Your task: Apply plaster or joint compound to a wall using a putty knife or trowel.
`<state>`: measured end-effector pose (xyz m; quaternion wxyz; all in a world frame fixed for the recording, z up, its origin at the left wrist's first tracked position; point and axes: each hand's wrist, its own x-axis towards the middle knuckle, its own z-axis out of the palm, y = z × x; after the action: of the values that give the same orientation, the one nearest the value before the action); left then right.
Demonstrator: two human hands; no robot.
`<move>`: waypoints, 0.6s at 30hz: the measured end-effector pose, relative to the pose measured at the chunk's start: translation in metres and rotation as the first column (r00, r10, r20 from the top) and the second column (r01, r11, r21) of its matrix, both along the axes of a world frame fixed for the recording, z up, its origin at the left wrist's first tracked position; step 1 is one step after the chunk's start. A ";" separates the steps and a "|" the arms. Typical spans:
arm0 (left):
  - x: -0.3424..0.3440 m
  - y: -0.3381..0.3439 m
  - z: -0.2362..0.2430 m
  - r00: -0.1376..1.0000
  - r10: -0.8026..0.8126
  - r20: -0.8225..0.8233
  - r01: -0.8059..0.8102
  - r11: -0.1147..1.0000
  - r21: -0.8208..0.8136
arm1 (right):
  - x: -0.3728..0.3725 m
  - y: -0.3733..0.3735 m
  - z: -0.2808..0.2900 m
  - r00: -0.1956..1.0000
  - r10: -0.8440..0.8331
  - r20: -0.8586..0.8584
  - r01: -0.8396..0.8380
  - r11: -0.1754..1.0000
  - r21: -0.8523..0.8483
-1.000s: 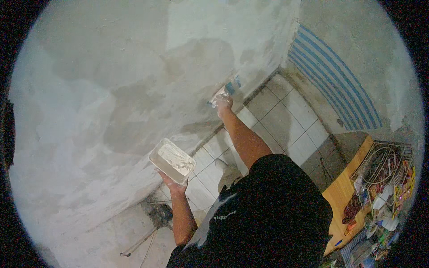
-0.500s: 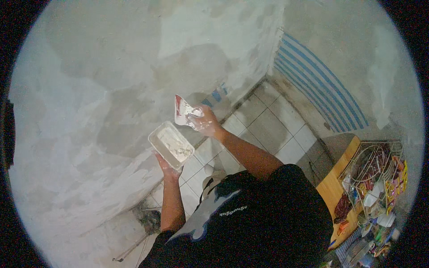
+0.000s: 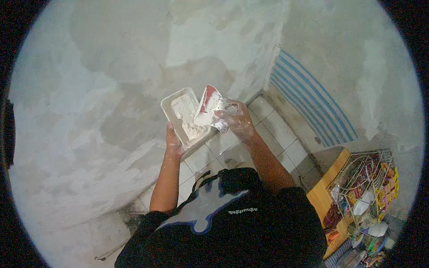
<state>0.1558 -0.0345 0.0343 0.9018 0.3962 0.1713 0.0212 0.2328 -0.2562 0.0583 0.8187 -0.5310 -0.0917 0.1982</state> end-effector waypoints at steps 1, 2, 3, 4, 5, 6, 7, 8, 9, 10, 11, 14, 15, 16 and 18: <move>0.002 -0.002 0.003 1.000 -0.025 -0.008 0.025 0.999 0.020 | -0.005 0.001 0.003 1.000 -0.009 0.004 0.009 1.000 -0.005; 0.005 -0.003 0.003 0.999 -0.050 -0.018 0.050 0.998 0.041 | -0.010 0.005 0.007 0.984 -0.169 -0.055 0.169 0.986 -0.003; 0.006 -0.003 0.000 0.998 -0.059 -0.018 0.059 0.998 0.038 | -0.012 0.006 0.008 0.939 -0.323 -0.116 0.324 0.946 -0.009; 0.007 -0.003 -0.004 0.998 -0.040 -0.057 0.042 0.998 0.043 | -0.008 0.003 0.003 0.934 -0.337 -0.117 0.338 0.941 -0.012; 0.008 -0.005 -0.005 0.995 -0.021 -0.094 0.027 0.998 0.063 | -0.003 -0.006 -0.006 0.937 -0.317 -0.144 0.333 0.937 0.104; 0.008 -0.005 -0.008 0.995 -0.036 -0.098 0.043 0.996 0.073 | 0.003 -0.015 -0.019 0.941 -0.294 -0.170 0.327 0.919 0.219; 0.008 -0.001 -0.017 0.994 -0.018 -0.105 0.024 0.998 0.052 | 0.013 -0.018 -0.043 0.936 -0.303 -0.182 0.339 0.914 0.222; 0.011 -0.001 -0.025 0.993 -0.007 -0.114 0.010 1.000 0.026 | 0.027 -0.024 -0.076 0.929 -0.310 -0.199 0.343 0.926 0.159; 0.014 -0.005 -0.030 0.991 -0.025 -0.129 0.028 0.999 0.024 | 0.040 -0.032 -0.108 0.922 -0.319 -0.219 0.345 0.934 0.092; 0.019 -0.010 -0.032 0.986 -0.012 -0.163 0.018 0.999 0.032 | 0.050 -0.041 -0.137 0.910 -0.342 -0.233 0.369 0.926 0.083; 0.021 -0.012 -0.034 0.980 0.006 -0.199 0.003 0.999 0.045 | 0.058 -0.049 -0.164 0.889 -0.375 -0.264 0.388 0.922 -0.002; 0.020 -0.009 -0.048 0.978 -0.005 -0.207 0.014 0.999 0.039 | 0.060 -0.043 -0.193 0.800 -0.497 -0.334 0.494 0.864 -0.103; 0.021 -0.006 -0.052 0.975 -0.015 -0.223 0.025 0.999 0.043 | 0.061 -0.040 -0.198 0.734 -0.580 -0.354 0.581 0.806 -0.117; 0.021 -0.006 -0.055 0.970 -0.005 -0.244 0.014 0.999 0.034 | 0.063 -0.043 -0.204 0.724 -0.585 -0.366 0.586 0.801 -0.122; 0.022 -0.006 -0.062 0.961 -0.002 -0.276 0.012 0.999 0.035 | 0.078 -0.047 -0.215 0.711 -0.558 -0.428 0.648 0.757 0.090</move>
<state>0.1776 -0.0408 -0.0282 0.8619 0.4121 0.2934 -0.0341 0.3106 -0.3036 -0.1571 0.8963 -0.3830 0.2235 0.0037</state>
